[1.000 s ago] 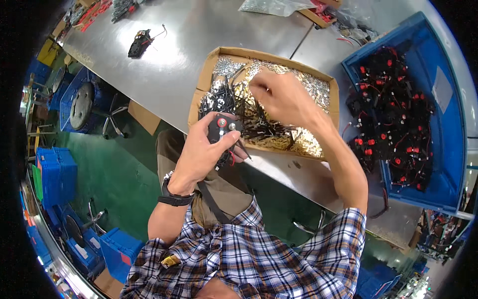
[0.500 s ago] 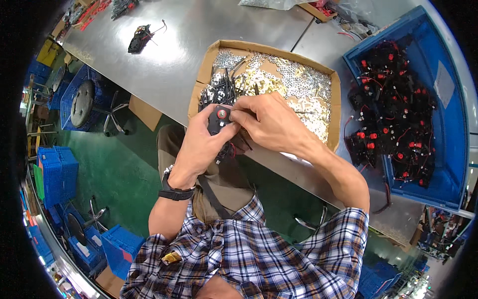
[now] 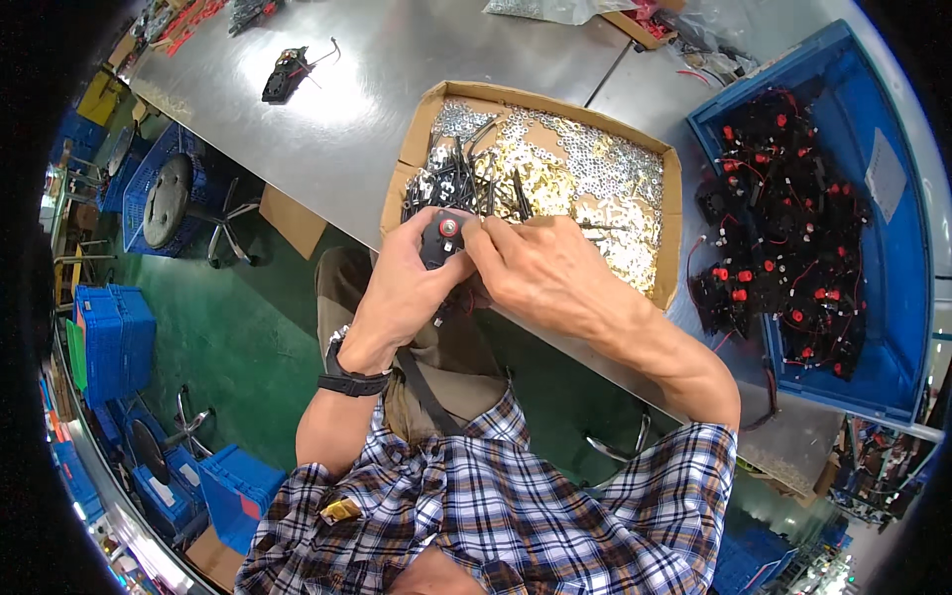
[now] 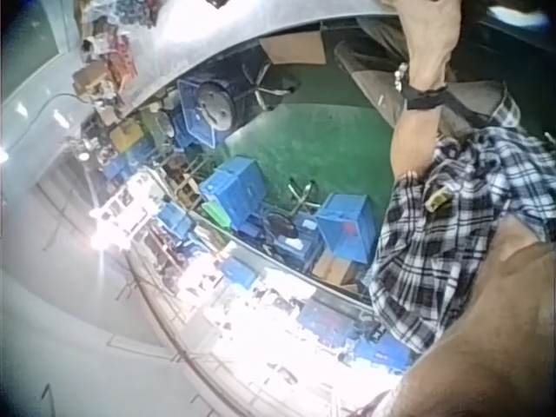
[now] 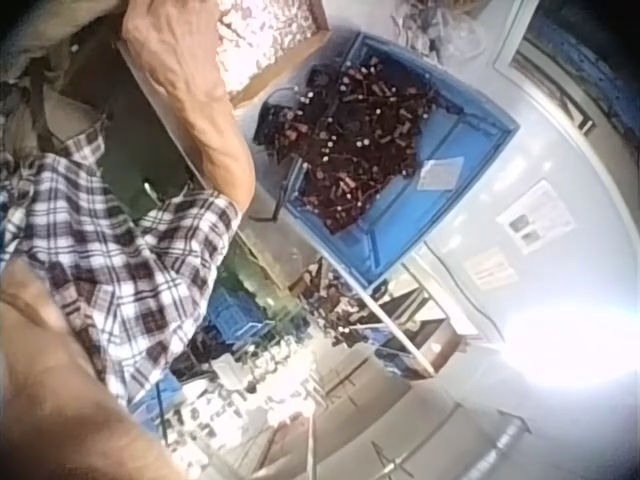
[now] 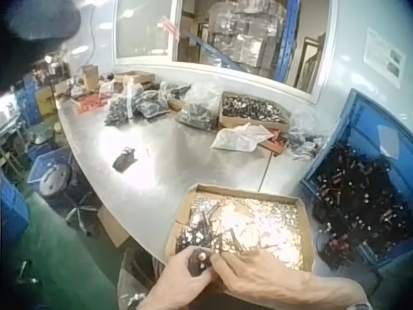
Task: Assembling electronic components with small fans and wiring at a workbench.
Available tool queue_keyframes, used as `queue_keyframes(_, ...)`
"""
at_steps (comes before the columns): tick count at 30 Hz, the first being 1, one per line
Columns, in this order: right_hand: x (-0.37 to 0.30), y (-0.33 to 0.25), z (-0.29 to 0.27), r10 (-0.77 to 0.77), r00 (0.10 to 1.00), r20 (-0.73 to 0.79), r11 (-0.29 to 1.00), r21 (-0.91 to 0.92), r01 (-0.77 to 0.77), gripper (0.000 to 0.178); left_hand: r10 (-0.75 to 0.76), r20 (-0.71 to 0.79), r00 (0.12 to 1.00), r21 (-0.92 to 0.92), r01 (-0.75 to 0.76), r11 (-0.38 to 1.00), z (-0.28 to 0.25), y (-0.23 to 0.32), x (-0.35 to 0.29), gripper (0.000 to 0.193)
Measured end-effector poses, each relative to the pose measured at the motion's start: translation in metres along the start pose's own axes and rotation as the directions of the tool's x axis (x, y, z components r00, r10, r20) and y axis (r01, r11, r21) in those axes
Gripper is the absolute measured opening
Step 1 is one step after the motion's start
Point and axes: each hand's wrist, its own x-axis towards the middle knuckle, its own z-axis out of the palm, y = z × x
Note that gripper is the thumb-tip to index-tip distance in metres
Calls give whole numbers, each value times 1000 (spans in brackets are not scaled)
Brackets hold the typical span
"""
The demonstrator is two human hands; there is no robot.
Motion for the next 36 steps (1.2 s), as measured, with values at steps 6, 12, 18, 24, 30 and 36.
queue_keyframes(6, 0, 10, 0, -23, 995, 95, 999, -39, 27, 27, -96, 4, 995, -49, 96, 994, -1, 9, -4, 24)
queue_keyframes(12, -5, 10, 1, 70, 992, 105, 992, 96, -80, 15, -101, 19, 995, -83, 102, 991, -1, 6, -3, 25)
queue_keyframes(18, 1, 9, 0, 281, 959, 38, 883, 382, -274, 6, -87, 6, 996, -59, 87, 994, 0, 9, -2, 27)
queue_keyframes(24, 11, 18, 6, 209, 975, 72, 867, 447, -219, 12, -80, -11, 997, -36, 79, 996, 0, 9, -3, 27)
queue_keyframes(30, 13, 20, -1, 271, 925, 265, 759, 533, -375, 19, -84, -12, 996, -32, 84, 996, -1, 5, -3, 28)
queue_keyframes(36, 6, 7, 10, 309, 945, 109, 804, 501, -320, 14, -51, -22, 998, -18, 51, 999, -2, 0, -2, 27)
